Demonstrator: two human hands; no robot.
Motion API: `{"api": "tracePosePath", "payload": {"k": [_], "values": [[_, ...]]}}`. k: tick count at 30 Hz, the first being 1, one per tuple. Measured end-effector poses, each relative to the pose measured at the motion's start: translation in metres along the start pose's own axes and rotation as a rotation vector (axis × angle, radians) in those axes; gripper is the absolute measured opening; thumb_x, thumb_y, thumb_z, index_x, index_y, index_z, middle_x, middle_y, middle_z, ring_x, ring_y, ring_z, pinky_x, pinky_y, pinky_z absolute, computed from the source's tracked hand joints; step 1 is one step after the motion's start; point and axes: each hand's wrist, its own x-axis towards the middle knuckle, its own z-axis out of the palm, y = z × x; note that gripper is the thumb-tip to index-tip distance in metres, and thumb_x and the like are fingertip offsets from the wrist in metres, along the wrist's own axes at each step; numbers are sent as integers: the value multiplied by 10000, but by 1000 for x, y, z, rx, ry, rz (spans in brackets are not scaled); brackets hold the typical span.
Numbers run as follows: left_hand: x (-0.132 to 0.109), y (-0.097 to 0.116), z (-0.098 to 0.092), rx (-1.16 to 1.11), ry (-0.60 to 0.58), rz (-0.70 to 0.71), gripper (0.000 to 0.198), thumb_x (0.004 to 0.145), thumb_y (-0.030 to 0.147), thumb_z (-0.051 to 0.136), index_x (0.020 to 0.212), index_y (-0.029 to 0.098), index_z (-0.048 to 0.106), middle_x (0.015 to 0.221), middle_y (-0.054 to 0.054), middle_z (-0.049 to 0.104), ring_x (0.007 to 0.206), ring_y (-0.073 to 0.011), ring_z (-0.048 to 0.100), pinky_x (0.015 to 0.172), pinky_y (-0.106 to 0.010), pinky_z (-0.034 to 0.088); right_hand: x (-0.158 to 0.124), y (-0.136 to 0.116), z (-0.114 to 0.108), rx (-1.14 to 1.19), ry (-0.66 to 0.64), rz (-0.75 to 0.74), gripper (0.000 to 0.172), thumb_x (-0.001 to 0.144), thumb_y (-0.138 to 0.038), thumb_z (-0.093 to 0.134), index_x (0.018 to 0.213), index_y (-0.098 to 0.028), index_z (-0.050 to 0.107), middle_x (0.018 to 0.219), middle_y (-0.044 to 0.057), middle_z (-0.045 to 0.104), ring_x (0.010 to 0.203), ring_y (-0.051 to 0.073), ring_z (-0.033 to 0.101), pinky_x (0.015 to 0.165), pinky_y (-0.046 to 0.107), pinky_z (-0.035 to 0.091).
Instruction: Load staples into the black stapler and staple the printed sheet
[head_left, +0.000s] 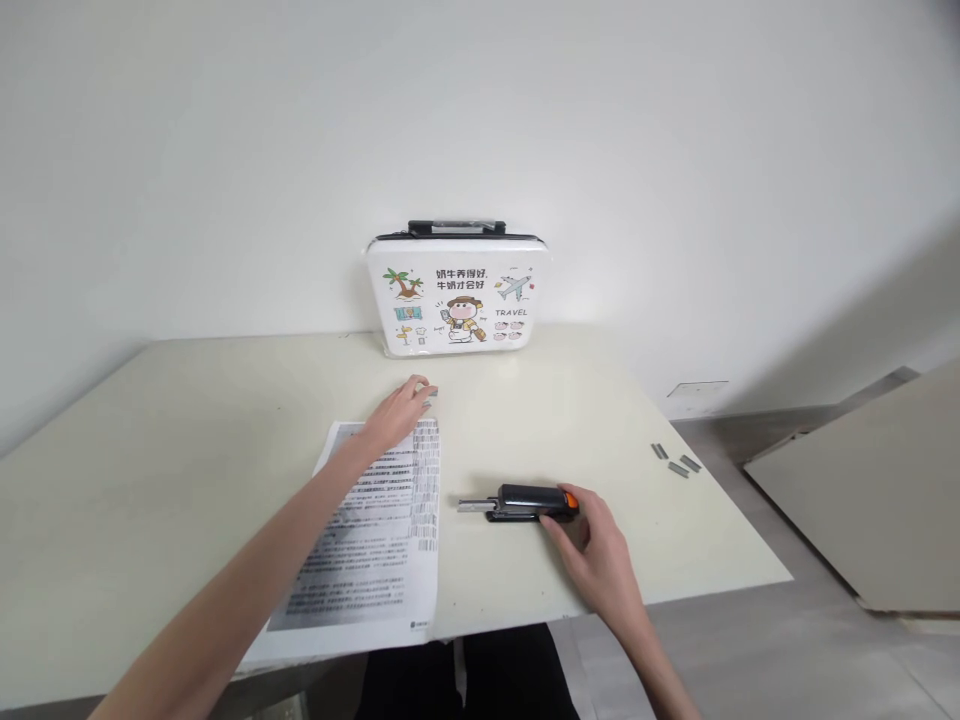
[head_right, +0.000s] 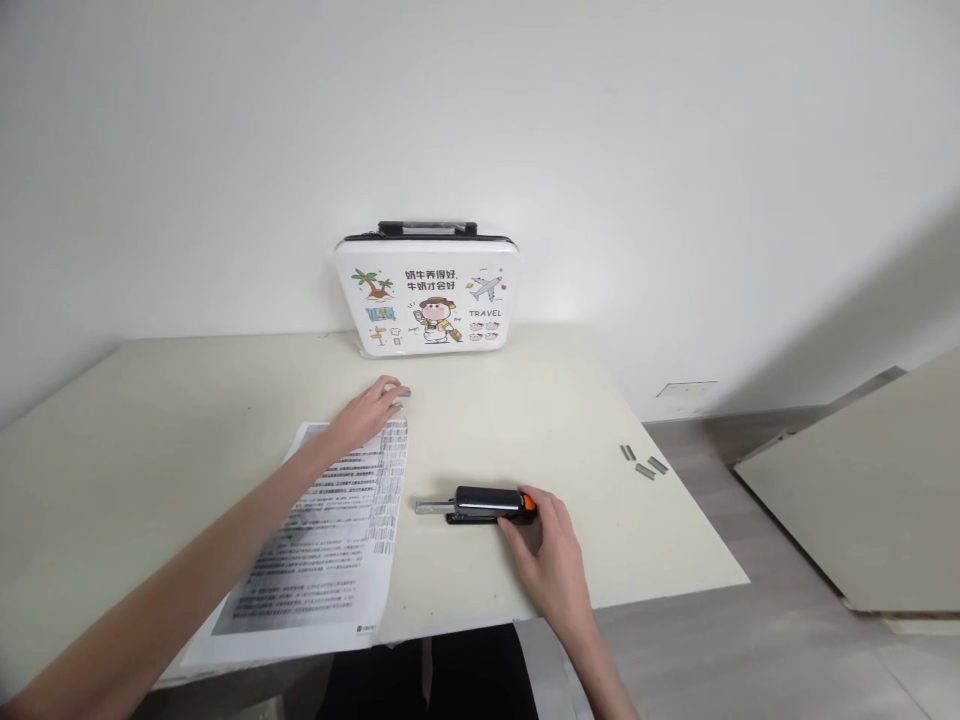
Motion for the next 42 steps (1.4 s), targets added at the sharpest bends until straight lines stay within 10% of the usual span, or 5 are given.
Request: {"api": "tracePosePath", "payload": {"k": [13,26,32,42], "values": [[-13,32,-7,-532,165,-230,449,1053,423,455,1386,170,616,1268,-132,729,1129,-253,685,1048,-437,523,0,3,0,-10,15,-21,441,988,-561,604,1318,-269,607,1263,127,682,1116,318,663,869,481,597],[-23,95,-22,-1610,128,-591,250,971,298,706,1179,178,778,1187,-107,724,1054,-191,690,1084,-399,545,-1,1,-2,-10,13,-9,434,980,-557,616,1311,-276,615,1254,122,689,1091,321,664,856,484,591],[-52,106,-28,-1618,188,-670,255,929,268,766,1159,159,779,1201,-113,754,1185,-225,696,1187,-420,486,-1,1,-3,-21,12,6,436,975,-558,618,1311,-279,615,1267,106,683,1097,304,660,866,466,580],[-112,151,-31,-943,-6,-436,212,913,387,770,1091,273,779,1156,-36,800,1077,-246,759,1027,-429,594,-1,-1,-6,-21,7,-4,447,983,-557,611,1322,-265,617,1270,122,684,1096,308,657,839,445,578]]}}
